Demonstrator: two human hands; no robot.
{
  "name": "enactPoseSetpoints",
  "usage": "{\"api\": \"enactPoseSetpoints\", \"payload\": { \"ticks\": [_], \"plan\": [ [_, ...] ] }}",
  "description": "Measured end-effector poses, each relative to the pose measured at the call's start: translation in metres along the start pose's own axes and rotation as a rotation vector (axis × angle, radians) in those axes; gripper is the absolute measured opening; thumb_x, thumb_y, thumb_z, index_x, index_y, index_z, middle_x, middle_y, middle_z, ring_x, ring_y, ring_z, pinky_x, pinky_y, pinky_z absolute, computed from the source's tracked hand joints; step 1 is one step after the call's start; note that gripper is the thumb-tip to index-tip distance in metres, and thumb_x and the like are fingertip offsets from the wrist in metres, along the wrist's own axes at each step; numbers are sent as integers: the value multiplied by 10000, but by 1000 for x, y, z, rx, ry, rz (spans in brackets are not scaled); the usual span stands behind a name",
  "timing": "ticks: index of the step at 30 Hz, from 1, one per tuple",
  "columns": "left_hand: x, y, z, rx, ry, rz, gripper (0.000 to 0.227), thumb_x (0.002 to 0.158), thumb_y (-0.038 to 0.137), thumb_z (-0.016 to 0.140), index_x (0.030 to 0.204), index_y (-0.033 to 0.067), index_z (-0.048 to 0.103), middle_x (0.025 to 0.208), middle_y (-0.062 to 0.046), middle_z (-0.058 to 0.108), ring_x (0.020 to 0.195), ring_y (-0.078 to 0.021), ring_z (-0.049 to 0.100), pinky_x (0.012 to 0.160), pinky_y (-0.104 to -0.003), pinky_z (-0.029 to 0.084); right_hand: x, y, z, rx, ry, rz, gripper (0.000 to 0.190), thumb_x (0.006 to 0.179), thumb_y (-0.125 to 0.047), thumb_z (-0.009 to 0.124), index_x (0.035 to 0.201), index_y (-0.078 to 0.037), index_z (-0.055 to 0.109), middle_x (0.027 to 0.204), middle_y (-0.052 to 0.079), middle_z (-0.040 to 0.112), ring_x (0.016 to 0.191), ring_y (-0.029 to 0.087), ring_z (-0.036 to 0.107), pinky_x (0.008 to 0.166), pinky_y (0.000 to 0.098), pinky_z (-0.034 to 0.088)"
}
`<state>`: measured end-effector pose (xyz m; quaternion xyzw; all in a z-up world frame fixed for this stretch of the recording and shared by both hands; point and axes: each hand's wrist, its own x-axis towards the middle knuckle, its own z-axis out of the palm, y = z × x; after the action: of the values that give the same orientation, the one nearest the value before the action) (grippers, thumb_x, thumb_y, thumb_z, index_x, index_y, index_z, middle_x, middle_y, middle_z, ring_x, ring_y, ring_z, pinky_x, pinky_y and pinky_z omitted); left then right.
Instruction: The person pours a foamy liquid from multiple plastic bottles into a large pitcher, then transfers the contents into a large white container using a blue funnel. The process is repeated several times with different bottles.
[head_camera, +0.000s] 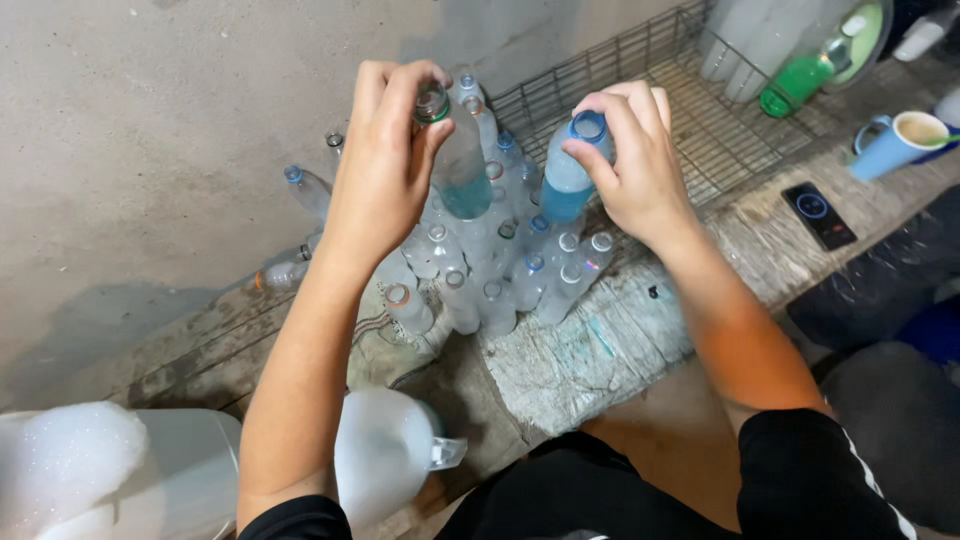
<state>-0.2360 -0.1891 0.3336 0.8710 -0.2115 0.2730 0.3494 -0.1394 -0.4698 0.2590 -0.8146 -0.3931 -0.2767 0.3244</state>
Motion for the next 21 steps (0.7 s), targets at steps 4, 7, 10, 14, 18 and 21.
{"api": "enactPoseSetpoints", "payload": {
  "ticks": [4, 7, 10, 14, 18, 21],
  "plan": [
    [-30, 38, -13, -15, -70, -32, 303, 1129, -3, 621, 1411, 74, 540, 1236, -140, 461, 886, -253, 531, 935, -372, 456, -41, -49, -31, -11, -18, 69, 358, 1163, -332, 652, 1313, -6, 651, 1261, 171, 591, 1173, 364, 522, 1067, 452, 404],
    [-54, 59, -16, -50, -79, 51, 292, 1125, -1, 641, 1394, 40, 536, 1254, -172, 466, 1158, -348, 572, 1066, -400, 453, -68, -81, -46, -15, -45, 121, 368, 1160, -362, 638, 1319, -31, 660, 1263, 157, 593, 1180, 351, 528, 1056, 441, 401],
    [-75, 81, -20, -99, -125, 76, 238, 1151, 55, 618, 1372, 43, 529, 1269, -171, 463, 1095, -317, 569, 1023, -379, 460, -93, -104, -57, -15, -32, 134, 374, 1168, -353, 608, 1311, -12, 662, 1264, 153, 603, 1200, 352, 542, 1068, 449, 407],
    [-107, 100, -13, -111, -180, 8, 299, 1125, 112, 667, 1397, 113, 541, 1231, -156, 496, 1066, -395, 609, 976, -469, 518, -125, -126, -64, 27, -69, 170, 375, 1139, -396, 652, 1318, -67, 664, 1233, 146, 601, 1173, 373, 554, 1066, 483, 430],
    [-144, 121, -3, -93, -205, -58, 335, 1100, 134, 698, 1401, 119, 553, 1200, -173, 526, 1115, -525, 679, 931, -564, 595, -156, -142, -65, 61, -111, 192, 366, 1112, -404, 715, 1324, -112, 662, 1182, 134, 593, 1128, 391, 577, 1049, 524, 472],
    [-176, 126, 16, -114, -199, -123, 341, 1092, 117, 687, 1406, 116, 552, 1203, -189, 532, 1106, -560, 683, 907, -591, 610, -185, -138, -54, 77, -146, 228, 341, 1094, -380, 738, 1314, -126, 677, 1165, 121, 604, 1113, 366, 590, 1051, 511, 486]
  ]
}}
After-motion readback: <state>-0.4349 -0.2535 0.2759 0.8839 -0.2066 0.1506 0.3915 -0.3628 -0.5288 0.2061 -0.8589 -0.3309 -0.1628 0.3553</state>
